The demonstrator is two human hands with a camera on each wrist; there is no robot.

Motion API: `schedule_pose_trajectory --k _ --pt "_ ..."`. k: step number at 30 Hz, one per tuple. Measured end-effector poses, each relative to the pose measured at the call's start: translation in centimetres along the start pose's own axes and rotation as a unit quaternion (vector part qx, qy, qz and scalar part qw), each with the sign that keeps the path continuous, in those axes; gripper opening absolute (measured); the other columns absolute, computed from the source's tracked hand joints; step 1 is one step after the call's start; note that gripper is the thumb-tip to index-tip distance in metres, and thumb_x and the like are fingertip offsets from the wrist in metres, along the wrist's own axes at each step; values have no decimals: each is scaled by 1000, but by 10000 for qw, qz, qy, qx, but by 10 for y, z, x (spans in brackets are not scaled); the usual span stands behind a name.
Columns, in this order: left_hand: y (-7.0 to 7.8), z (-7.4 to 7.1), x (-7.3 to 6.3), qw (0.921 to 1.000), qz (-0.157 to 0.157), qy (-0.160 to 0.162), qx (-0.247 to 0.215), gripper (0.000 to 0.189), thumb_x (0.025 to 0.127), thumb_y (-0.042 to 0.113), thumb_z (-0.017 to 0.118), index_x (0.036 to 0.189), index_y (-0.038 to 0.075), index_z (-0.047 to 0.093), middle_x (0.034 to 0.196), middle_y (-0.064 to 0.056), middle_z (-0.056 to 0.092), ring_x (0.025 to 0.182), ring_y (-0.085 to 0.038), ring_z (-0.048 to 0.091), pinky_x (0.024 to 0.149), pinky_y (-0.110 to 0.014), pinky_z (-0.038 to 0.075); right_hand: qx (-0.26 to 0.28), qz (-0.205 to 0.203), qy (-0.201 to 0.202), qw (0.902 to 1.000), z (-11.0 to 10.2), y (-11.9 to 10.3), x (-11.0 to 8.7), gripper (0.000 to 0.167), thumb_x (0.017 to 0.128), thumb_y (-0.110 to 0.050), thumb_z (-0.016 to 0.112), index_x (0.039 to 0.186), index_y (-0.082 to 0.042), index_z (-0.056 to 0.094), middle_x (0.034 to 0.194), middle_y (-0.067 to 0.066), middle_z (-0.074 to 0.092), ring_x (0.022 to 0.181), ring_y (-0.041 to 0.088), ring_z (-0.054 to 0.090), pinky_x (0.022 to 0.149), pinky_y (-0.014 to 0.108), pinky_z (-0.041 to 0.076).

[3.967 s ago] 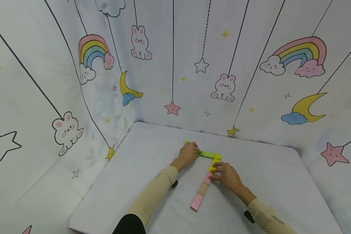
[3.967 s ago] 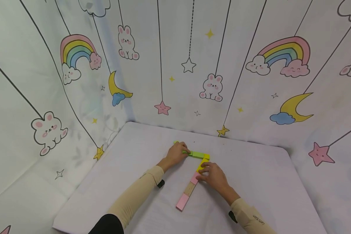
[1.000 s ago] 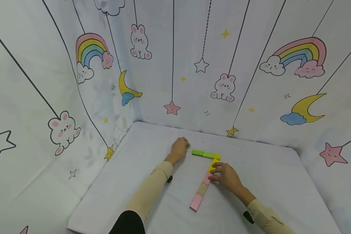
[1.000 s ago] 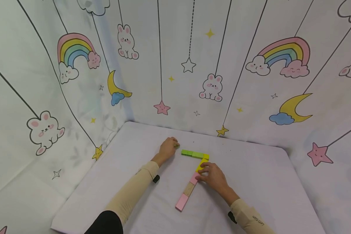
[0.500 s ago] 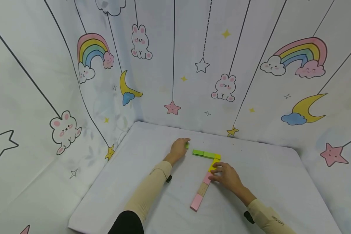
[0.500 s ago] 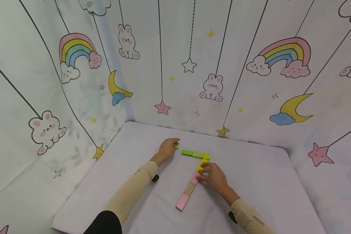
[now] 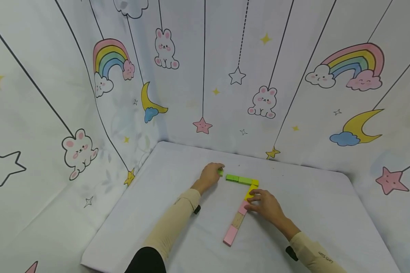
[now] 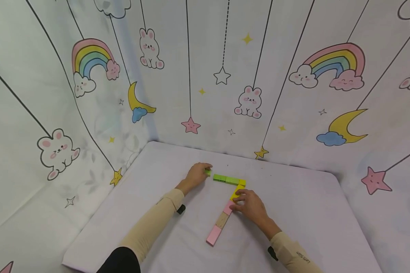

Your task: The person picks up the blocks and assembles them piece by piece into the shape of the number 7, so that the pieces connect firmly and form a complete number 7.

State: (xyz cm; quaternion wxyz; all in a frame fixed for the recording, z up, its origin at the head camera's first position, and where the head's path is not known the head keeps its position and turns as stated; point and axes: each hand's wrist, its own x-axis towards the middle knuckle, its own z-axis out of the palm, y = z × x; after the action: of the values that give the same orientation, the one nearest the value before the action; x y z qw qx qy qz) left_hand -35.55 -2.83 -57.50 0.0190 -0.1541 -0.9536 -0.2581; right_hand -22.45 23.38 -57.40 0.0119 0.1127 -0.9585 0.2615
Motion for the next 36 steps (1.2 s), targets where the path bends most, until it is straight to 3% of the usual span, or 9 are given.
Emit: schedule_pose_trajectory --k 10,25,36 --pt "0 3 -3 9997 223 118 -24 41 92 3 77 131 14 73 121 -1 75 117 -22 67 99 -35 54 -10 -4 -58 10000 -1 0 0 32 80 -41 90 100 -16 85 134 6 68 133 36 54 111 62 40" --pt "1 3 -10 9988 456 160 -106 36 92 2 75 127 12 75 121 -1 75 121 -21 66 103 -35 52 -198 -87 -102 9997 -1 -1 1 36 81 -42 89 102 -13 85 133 7 68 133 37 54 111 61 42" --pt "3 1 -13 9989 424 98 -148 38 92 3 76 128 14 75 121 -1 75 119 -20 67 102 -34 53 -154 -148 -67 9997 -1 -1 1 35 81 -42 89 103 -14 85 133 7 69 134 37 54 111 62 41"
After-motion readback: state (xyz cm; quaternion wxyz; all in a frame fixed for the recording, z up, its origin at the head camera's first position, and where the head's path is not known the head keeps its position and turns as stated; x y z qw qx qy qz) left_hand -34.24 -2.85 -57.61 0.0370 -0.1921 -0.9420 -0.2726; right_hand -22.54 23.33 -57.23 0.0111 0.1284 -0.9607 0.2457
